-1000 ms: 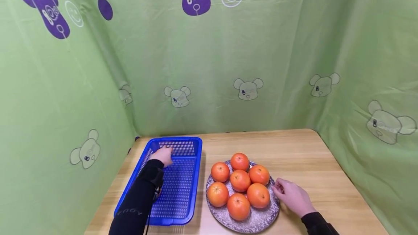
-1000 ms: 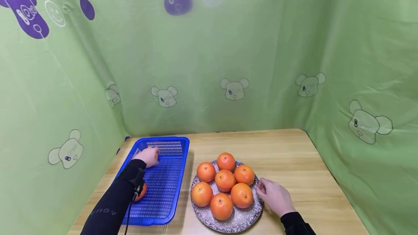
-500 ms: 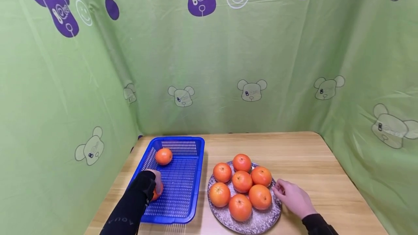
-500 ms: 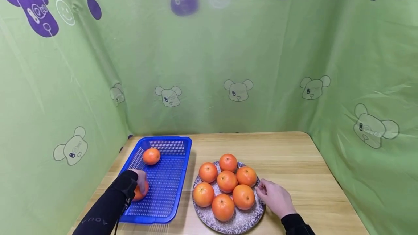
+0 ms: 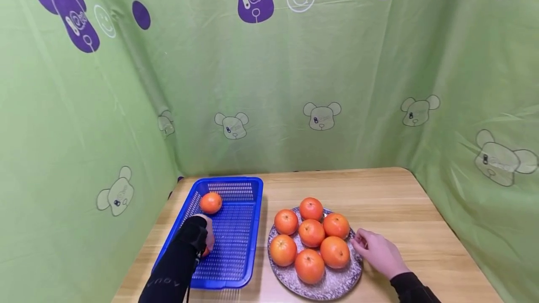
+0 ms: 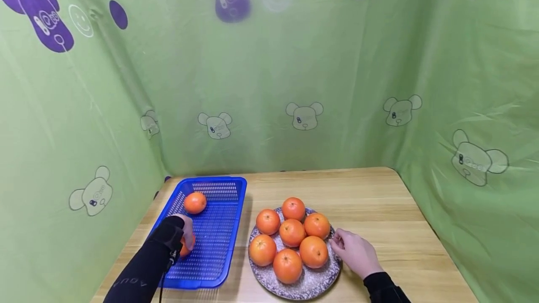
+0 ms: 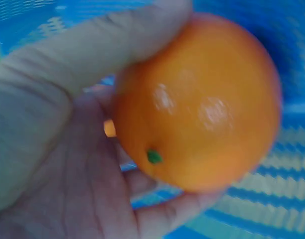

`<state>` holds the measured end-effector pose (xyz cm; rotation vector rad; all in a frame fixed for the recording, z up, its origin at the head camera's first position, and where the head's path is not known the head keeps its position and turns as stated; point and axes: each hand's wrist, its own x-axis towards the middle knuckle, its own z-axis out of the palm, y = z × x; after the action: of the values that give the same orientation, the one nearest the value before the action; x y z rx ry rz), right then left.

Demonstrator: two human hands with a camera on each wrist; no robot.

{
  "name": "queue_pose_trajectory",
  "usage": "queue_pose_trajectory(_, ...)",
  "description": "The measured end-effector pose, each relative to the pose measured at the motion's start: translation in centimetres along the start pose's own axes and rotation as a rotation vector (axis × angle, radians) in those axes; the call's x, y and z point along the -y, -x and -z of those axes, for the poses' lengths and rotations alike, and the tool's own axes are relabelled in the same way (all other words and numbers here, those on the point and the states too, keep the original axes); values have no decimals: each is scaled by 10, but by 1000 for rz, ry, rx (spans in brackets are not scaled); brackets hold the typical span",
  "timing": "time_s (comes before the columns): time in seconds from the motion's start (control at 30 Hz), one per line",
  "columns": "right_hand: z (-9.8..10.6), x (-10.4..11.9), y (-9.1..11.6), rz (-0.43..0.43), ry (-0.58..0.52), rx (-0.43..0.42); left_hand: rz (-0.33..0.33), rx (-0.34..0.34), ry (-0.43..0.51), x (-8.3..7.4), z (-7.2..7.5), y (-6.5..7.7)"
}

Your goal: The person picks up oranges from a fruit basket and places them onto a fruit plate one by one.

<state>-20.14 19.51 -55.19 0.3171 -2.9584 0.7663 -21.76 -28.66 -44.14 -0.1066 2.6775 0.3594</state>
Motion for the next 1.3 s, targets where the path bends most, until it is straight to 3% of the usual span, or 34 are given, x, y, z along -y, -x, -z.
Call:
queue_pose_trajectory(0.07, 0, 1, 0, -1, 3, 9, 9, 3, 32, -7, 6, -7)
queue_pose_trajectory(0.17, 2, 5, -1, -7, 0, 26, -36, -31, -49, -22, 18, -16)
queue_pose_trajectory(0.23, 5, 9, -2, -4, 2, 35, -107, -137, -192, -37, 26, -15)
queue_pose_trajectory(0.3, 8, 14, -3, 12, 9, 33, -136, -253, -228, -53, 32, -11)
queue_pose_trajectory(0.43, 13, 27, -4, 57, 31, 0, -118, -518, -97, -91, 26, 6)
queue_pose_trajectory(0.57, 16, 41, -1, 124, 40, -64, -155, -804, 163, -123, -3, 24)
queue_pose_trajectory(0.67, 17, 52, 1, 192, 19, -125, -210, -926, 306, -141, -26, 37)
queue_pose_trajectory(0.77, 17, 64, 2, 274, -11, -194, -267, -938, 415, -156, -45, 49)
queue_pose_trajectory(0.97, 13, 89, 2, 515, -16, -320, -366, -839, 557, -181, -78, 63)
queue_pose_trajectory(1.13, 2, 102, 2, 721, 7, -356, -424, -737, 589, -198, -100, 71)
queue_pose_trajectory(1.3, -7, 105, 2, 807, -33, -372, -446, -651, 601, -206, -112, 78)
